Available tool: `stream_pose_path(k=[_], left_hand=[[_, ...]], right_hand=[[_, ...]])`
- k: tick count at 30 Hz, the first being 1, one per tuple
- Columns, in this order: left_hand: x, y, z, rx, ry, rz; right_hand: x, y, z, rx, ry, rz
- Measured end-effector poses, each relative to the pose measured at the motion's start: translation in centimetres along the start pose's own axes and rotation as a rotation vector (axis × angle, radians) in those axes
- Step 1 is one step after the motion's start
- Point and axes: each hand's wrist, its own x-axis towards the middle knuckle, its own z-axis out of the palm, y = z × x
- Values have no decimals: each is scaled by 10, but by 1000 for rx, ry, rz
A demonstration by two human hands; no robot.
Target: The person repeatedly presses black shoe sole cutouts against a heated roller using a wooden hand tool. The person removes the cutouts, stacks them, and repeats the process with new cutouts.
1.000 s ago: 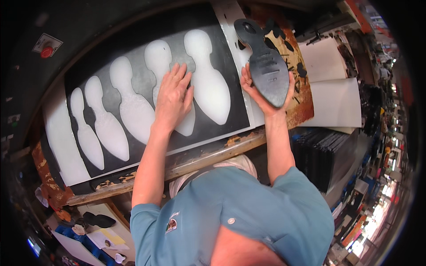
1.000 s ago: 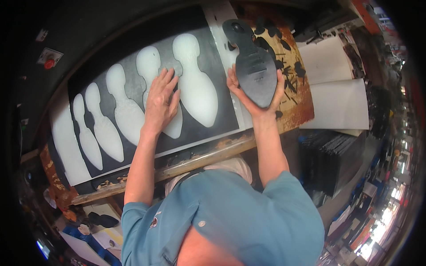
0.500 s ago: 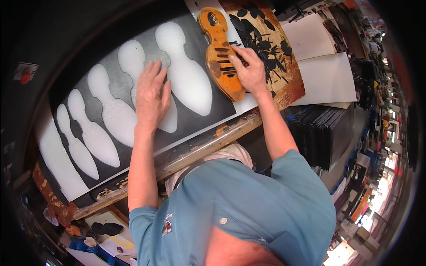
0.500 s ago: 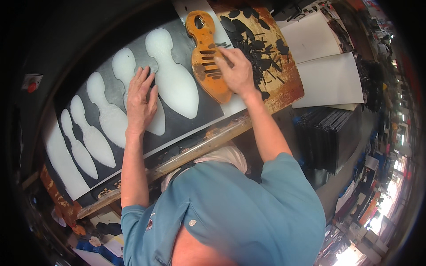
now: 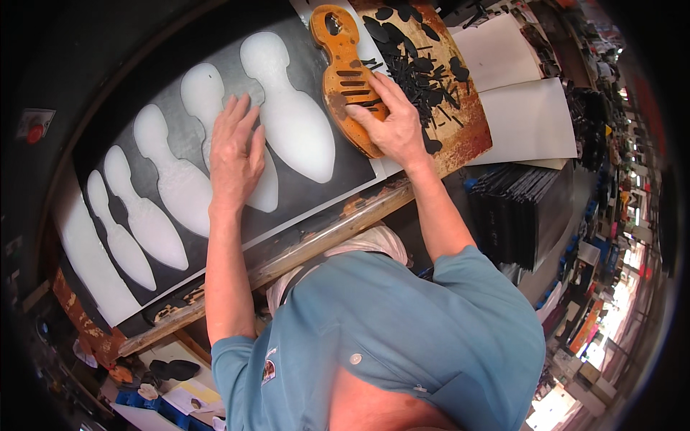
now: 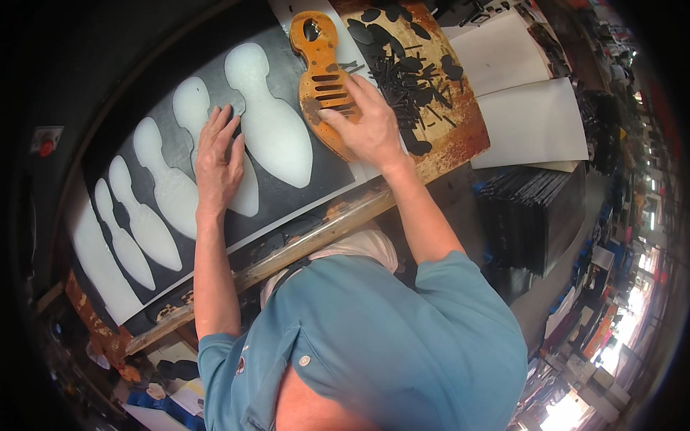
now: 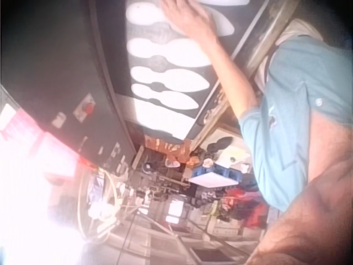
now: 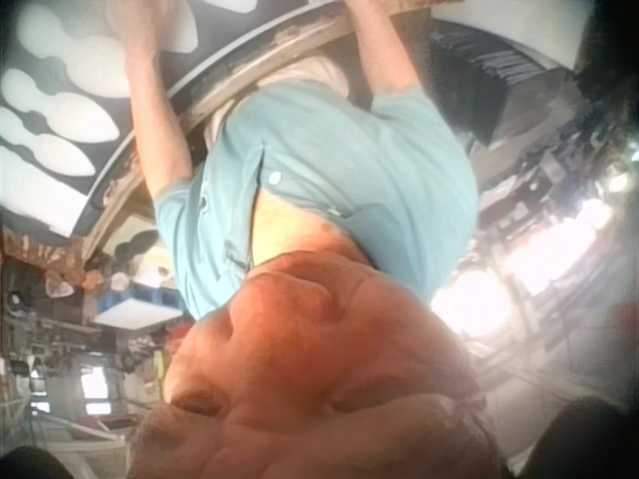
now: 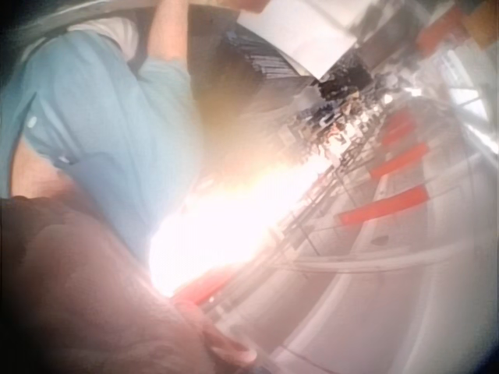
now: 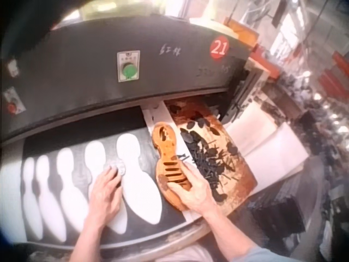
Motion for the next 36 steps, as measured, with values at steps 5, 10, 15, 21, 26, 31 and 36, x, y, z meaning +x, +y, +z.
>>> stream_pose_path(k=[5,10,15,21,26,31,36], left_hand=[[0,0,0,-38,15,-16],[-1,-1,2,-23,20,-13],[-2,-1,2,-14,5,-18],[-3,-4,2,-7,-8,-16],[-3,-6,2,-42,16,-14],[-2,-4,3,-47,26,-23],[-4,-3,3,-198,163,-14]], right_hand=[[-5,22,-11,49,24,-30],[-5,23,-12,-176,101,-377],[4,18,-9,-146,89,-445],[20,46,-2,-321,196,-435],[30,52,-39,-559,295,59],[7,1,-7,-31,-175,24],[14,-7,16,-235,-138,72]])
